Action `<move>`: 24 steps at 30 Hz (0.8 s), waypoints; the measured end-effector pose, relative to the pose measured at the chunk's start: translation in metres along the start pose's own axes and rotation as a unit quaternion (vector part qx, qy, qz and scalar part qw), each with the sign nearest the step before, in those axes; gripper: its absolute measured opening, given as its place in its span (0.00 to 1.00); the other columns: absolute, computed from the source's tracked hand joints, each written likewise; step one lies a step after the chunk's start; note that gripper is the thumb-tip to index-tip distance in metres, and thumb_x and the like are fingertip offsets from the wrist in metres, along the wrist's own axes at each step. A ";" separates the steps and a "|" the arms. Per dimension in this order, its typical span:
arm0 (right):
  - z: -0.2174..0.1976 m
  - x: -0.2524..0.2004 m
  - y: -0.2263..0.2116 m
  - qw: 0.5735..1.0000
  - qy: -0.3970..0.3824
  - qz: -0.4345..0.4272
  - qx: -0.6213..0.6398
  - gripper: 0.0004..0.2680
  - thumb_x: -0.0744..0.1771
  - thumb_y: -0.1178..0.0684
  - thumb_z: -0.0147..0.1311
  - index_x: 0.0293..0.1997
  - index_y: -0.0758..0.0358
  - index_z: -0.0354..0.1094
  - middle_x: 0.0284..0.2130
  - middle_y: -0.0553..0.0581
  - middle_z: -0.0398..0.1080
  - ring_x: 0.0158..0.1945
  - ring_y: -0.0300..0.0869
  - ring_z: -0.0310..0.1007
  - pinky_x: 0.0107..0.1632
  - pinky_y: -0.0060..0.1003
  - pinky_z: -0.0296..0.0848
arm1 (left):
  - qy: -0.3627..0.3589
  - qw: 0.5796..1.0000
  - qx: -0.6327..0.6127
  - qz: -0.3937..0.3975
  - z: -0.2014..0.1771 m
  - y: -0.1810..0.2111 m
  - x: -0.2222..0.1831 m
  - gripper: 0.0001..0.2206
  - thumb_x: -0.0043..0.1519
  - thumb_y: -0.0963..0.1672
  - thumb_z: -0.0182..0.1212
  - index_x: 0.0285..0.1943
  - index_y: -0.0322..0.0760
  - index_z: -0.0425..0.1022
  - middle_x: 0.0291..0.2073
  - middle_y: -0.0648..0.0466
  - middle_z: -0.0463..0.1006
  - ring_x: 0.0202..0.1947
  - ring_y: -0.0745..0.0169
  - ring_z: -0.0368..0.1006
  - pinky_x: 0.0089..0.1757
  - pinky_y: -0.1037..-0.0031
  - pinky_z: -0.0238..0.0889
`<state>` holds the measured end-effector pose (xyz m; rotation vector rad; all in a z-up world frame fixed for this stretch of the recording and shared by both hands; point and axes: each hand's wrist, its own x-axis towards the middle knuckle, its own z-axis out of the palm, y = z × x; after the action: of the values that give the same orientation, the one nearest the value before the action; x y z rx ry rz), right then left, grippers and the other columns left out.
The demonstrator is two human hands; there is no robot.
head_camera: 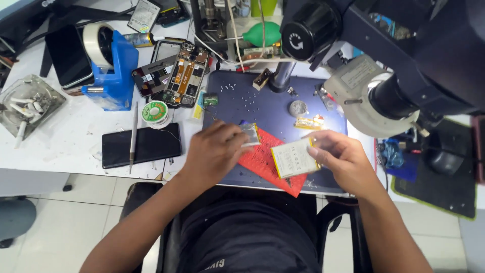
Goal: Technician is preparing a new battery by removing its protective films and then installing it into a mobile phone chassis.
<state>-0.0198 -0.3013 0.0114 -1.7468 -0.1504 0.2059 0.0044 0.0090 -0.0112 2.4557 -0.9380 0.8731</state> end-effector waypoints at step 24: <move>0.034 -0.018 -0.006 0.889 0.018 -0.315 -0.333 0.05 0.68 0.59 0.56 0.44 0.68 0.76 0.30 0.60 0.75 0.31 0.51 0.78 0.34 0.40 0.79 | -0.176 0.812 -0.434 -0.348 0.018 0.055 0.022 0.15 0.51 0.48 0.71 0.46 0.42 0.86 0.29 0.44 0.86 0.34 0.45 0.84 0.32 0.65 0.73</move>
<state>-0.0449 -0.2710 0.0125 -2.2691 -0.8269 -0.4038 -0.0130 -0.0497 -0.0032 1.8661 -0.3147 -0.2573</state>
